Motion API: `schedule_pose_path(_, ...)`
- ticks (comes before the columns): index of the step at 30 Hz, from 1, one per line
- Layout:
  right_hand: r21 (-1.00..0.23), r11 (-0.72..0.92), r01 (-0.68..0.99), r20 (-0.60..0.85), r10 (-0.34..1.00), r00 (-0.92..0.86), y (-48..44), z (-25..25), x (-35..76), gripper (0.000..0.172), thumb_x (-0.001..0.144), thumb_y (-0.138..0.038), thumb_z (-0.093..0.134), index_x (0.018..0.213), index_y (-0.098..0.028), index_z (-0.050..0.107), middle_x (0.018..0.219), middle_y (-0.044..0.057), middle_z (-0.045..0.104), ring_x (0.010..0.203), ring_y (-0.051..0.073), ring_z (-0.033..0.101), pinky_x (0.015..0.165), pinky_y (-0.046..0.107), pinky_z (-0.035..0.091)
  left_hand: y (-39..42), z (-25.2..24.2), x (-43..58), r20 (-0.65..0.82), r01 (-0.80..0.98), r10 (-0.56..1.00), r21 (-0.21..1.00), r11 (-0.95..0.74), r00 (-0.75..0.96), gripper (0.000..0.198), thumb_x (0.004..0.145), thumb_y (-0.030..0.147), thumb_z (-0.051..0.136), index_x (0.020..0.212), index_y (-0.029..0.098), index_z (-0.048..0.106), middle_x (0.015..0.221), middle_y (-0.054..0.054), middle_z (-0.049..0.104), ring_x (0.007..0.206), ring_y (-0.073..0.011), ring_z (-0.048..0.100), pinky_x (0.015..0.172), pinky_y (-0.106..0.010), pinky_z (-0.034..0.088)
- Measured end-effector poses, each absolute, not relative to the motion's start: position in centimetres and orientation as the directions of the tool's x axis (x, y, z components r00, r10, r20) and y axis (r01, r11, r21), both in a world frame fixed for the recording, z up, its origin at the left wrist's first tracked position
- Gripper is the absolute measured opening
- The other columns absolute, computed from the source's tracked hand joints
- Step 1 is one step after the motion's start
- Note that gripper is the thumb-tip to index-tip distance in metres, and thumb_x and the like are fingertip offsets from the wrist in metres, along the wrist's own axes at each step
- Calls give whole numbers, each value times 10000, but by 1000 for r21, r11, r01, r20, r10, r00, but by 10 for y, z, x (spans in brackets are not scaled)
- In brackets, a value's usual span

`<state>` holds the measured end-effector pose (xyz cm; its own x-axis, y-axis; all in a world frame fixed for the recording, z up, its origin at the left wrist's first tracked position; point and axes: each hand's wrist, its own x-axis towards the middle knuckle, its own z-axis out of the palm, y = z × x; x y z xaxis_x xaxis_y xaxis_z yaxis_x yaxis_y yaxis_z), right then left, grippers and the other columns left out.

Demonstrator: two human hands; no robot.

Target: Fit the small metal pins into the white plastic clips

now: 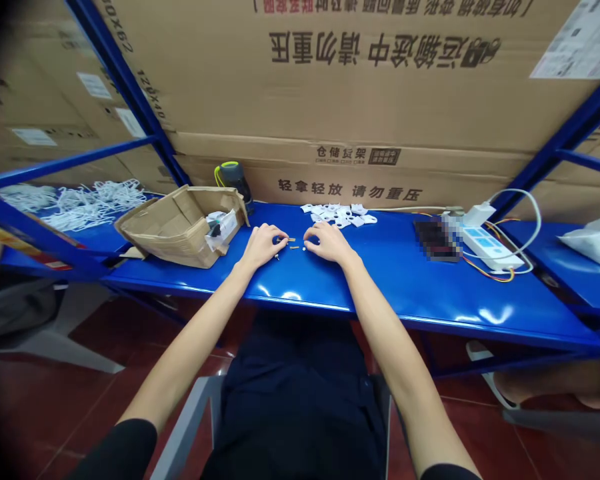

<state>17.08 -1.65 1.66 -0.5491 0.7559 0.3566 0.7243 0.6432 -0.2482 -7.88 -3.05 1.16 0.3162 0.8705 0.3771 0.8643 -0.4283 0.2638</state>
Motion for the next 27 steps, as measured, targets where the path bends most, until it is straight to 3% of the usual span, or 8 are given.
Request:
schedule_pose_path(2, -244, 677, 694, 335, 731, -595, -17, 14, 165, 194, 1022, -374, 635, 1071, -253, 778, 1170, 80, 739, 1126, 275, 625, 972, 399, 439, -32, 12, -79, 379, 865, 875, 276, -418, 302, 234, 1057, 330, 568, 1061, 250, 788, 1204, -69, 783, 1155, -303, 614, 1037, -475, 426)
schedule_pose_path(5, -214, 648, 731, 321, 753, -574, -13, 11, 165, 193, 1037, -336, 612, 1035, -235, 777, 1147, 94, 732, 1103, 273, 631, 924, 381, 434, -34, 15, -80, 383, 859, 880, 309, -408, 280, 219, 1046, 317, 564, 1090, 256, 769, 1214, -59, 782, 1151, -295, 621, 1026, -466, 437)
schedule_pose_path(13, -172, 396, 902, 352, 880, -319, 1, 8, 193, 191, 972, -191, 595, 996, -204, 785, 1086, 137, 759, 1051, 314, 653, 887, 409, 462, -32, 14, -90, 391, 881, 893, 309, -357, 225, 292, 901, 105, 551, 1032, 260, 762, 1170, -63, 782, 1140, -311, 641, 1029, -497, 441)
schedule_pose_path(17, -255, 550, 795, 432, 801, -415, -7, 9, 179, 214, 1012, -242, 593, 1130, -210, 769, 1118, 112, 761, 1072, 287, 652, 937, 401, 460, -31, 12, -90, 384, 903, 901, 284, -323, 201, 212, 936, 180, 580, 960, 264, 774, 1148, -76, 779, 1149, -329, 632, 1036, -513, 435)
schedule_pose_path(20, -308, 676, 669, 389, 731, -560, -15, 9, 161, 205, 1034, -367, 643, 1149, -255, 770, 1126, 70, 749, 1073, 254, 653, 926, 370, 449, -31, 12, -89, 378, 910, 905, 275, -309, 194, 200, 933, 193, 596, 984, 267, 775, 1148, -79, 770, 1154, -333, 630, 1035, -515, 437)
schedule_pose_path(27, -255, 649, 717, 351, 753, -557, -11, 3, 129, 197, 1060, -334, 629, 1042, -227, 794, 1098, 91, 728, 1032, 242, 652, 880, 351, 458, -31, 11, -89, 388, 911, 903, 277, -305, 185, 232, 946, 173, 561, 1009, 256, 768, 1166, -90, 759, 1169, -330, 629, 1034, -516, 449)
